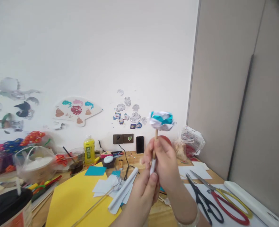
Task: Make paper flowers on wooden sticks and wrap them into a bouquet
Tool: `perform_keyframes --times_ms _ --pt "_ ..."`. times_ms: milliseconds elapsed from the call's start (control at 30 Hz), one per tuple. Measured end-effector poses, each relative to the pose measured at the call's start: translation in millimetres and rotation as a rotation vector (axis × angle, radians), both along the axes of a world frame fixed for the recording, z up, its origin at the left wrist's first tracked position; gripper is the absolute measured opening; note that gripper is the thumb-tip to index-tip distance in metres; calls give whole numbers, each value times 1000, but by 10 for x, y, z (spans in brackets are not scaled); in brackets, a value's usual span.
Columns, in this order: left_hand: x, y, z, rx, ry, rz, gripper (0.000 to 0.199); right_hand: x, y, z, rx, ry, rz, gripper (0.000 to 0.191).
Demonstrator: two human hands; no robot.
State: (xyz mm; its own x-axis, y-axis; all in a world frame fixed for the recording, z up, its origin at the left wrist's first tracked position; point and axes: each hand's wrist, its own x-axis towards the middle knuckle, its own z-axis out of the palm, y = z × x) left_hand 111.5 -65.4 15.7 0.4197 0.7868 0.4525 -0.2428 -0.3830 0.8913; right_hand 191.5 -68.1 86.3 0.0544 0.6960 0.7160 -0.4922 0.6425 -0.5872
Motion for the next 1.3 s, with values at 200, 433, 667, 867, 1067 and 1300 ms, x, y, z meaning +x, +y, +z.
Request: perform_keyframes --times_ms 200,433,667,867,1067,1300 --pt "-142 21 97 311 67 599 26 -116 39 -60 -54 26 -103 22" --pt "-289 78 44 875 307 1007 17 -94 -19 -37 90 -9 -231 41" --pt "-256 84 5 1009 338 924 18 -139 -49 -120 208 88 -206 41" --pt "-250 -36 139 701 321 536 23 -83 -73 -147 243 104 -159 41" --pt "-242 -43 206 532 291 397 24 -99 -47 -104 235 102 -171 40" --pt "-228 154 88 490 486 397 33 324 21 222 161 230 -323 39"
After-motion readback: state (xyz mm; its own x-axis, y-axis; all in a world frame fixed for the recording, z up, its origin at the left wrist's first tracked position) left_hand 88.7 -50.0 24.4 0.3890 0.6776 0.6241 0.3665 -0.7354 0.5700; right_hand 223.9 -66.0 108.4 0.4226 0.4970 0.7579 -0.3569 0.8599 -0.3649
